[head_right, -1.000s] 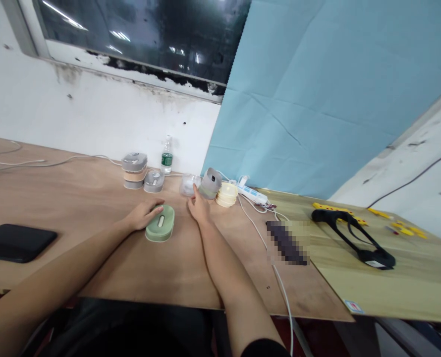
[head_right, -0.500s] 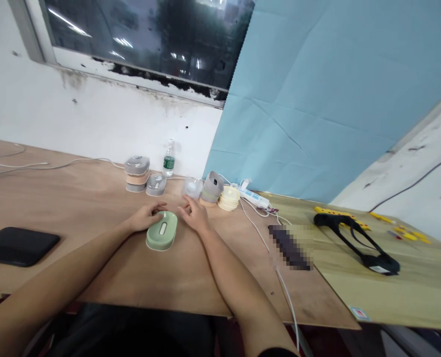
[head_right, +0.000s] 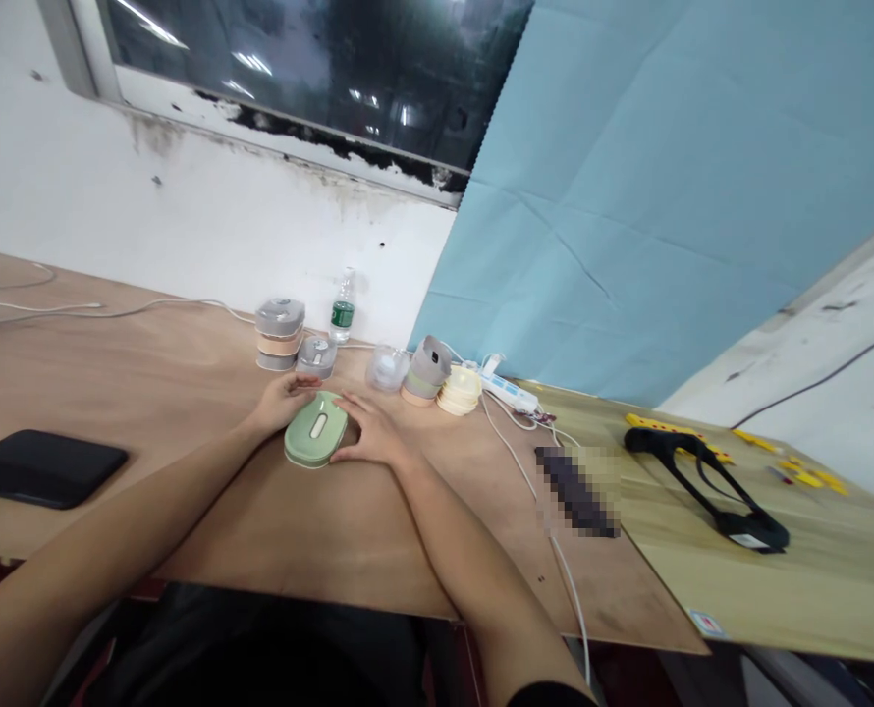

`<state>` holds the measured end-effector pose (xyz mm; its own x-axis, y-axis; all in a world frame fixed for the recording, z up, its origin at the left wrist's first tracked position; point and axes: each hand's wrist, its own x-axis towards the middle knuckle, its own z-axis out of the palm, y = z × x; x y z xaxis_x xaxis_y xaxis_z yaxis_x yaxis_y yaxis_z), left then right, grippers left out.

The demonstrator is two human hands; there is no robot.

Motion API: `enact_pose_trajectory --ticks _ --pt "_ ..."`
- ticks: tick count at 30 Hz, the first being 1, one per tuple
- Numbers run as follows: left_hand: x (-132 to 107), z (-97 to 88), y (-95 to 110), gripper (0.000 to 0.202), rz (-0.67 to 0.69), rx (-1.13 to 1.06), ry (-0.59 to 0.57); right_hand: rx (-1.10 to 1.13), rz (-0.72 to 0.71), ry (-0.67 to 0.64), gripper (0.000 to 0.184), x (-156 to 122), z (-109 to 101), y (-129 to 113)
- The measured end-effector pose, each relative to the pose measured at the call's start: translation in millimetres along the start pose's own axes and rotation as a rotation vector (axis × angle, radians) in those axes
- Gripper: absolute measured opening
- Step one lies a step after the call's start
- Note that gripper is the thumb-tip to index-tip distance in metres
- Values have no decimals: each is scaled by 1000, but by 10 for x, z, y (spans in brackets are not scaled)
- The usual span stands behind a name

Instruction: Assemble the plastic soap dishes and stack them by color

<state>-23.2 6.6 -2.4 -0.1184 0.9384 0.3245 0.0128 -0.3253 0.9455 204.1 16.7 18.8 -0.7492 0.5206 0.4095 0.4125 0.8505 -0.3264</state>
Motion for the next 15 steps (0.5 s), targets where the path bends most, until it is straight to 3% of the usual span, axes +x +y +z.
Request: enact_pose_trajectory --ticks 5,7,9,12,15 --pt "-43 43 129 47 -88 -132 90 15 97 227 72 -8 78 31" --pt "-74 30 164 54 -38 -73 133 47 154 346 65 -7 82 80" --pt "-120 12 200 59 91 66 79 92 253 442 60 -10 79 141" --pt "-206 22 275 74 289 311 -104 131 394 524 56 -20 75 214" --pt "-276 73 360 97 330 495 -106 105 396 533 52 -28 77 233"
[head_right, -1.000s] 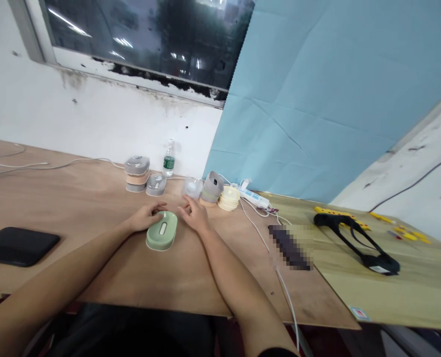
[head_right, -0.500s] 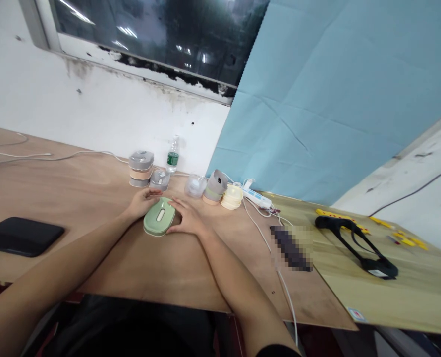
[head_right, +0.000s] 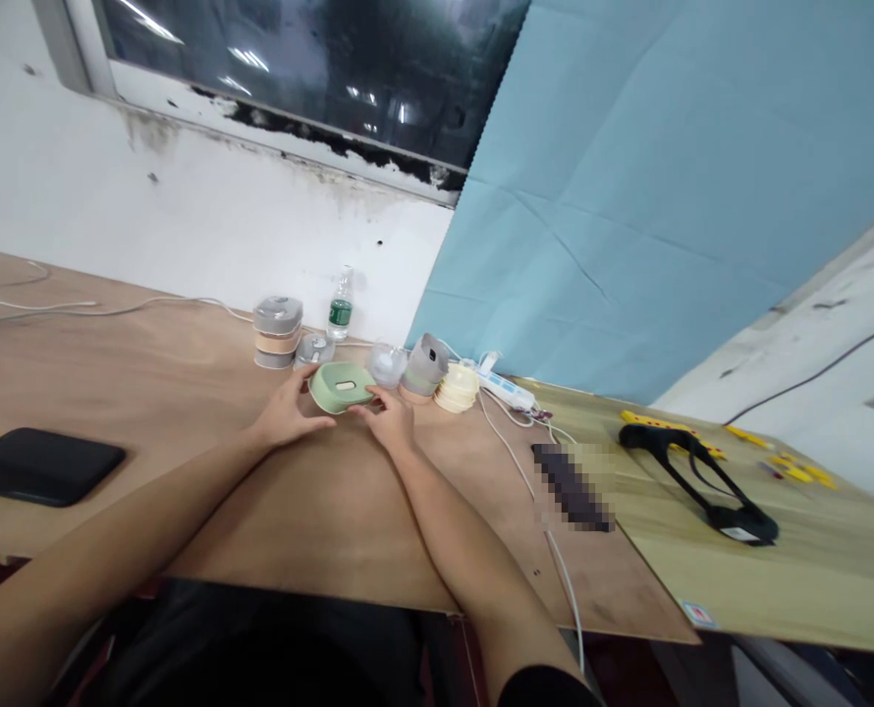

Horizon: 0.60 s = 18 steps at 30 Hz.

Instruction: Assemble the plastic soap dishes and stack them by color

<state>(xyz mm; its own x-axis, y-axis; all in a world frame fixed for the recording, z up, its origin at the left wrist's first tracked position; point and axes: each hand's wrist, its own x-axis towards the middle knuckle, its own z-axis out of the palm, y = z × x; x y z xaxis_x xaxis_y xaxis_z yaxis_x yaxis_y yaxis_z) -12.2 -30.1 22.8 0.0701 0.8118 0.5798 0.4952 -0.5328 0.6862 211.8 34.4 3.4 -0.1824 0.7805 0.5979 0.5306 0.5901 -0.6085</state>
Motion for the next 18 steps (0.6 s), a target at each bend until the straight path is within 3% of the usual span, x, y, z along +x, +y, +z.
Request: enact_pose_trajectory --ticks 5,12,18 --pt "0 -6 60 94 -45 97 44 -12 -101 -31 40 -5 6 -24" --pt "-8 -5 76 93 -15 112 33 104 -16 64 38 12 1 56" --pt "10 -29 -4 84 -10 77 106 50 -158 -39 54 -8 0 43"
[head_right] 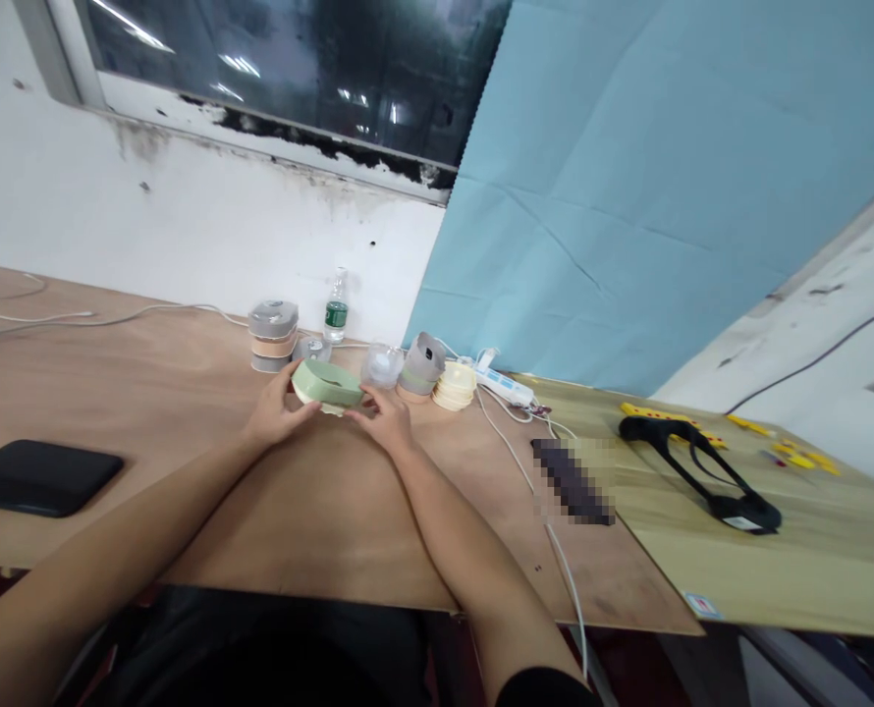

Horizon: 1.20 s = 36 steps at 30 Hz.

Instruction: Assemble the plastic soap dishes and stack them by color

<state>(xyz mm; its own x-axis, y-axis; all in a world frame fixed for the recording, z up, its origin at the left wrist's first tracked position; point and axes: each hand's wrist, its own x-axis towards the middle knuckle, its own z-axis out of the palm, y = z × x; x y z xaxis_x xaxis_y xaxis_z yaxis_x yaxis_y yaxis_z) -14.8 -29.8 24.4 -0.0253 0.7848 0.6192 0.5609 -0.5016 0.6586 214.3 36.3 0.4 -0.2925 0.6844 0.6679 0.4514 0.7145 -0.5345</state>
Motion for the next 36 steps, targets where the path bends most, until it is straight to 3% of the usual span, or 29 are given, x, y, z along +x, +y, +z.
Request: enact_pose_trajectory --ticks 5,12,17,19,22,25,27,33,36 --pt "13 -40 -95 82 6 27 10 -50 -27 4 36 20 12 -97" --pt "-26 -26 -79 86 35 65 -61 -62 -99 70 31 25 -69 -110" --pt "-32 -37 -35 92 25 83 -145 -52 -74 120 28 8 -65 -100" --pt "-35 -34 -31 91 44 101 -173 -35 -37 191 26 30 -57 -81" --pt "-38 -18 -50 85 61 135 -195 21 85 396 24 109 -73 -12" --pt "-36 -3 -79 79 44 151 -192 94 237 619 22 193 -139 127" --pt "-32 -1 -90 78 31 150 -196 120 306 699 19 211 -204 243" --pt "-23 -14 -56 78 12 155 -209 3 333 584 21 134 -370 428" --pt "-23 -21 -30 78 15 163 -215 -73 322 616 19 137 -395 423"
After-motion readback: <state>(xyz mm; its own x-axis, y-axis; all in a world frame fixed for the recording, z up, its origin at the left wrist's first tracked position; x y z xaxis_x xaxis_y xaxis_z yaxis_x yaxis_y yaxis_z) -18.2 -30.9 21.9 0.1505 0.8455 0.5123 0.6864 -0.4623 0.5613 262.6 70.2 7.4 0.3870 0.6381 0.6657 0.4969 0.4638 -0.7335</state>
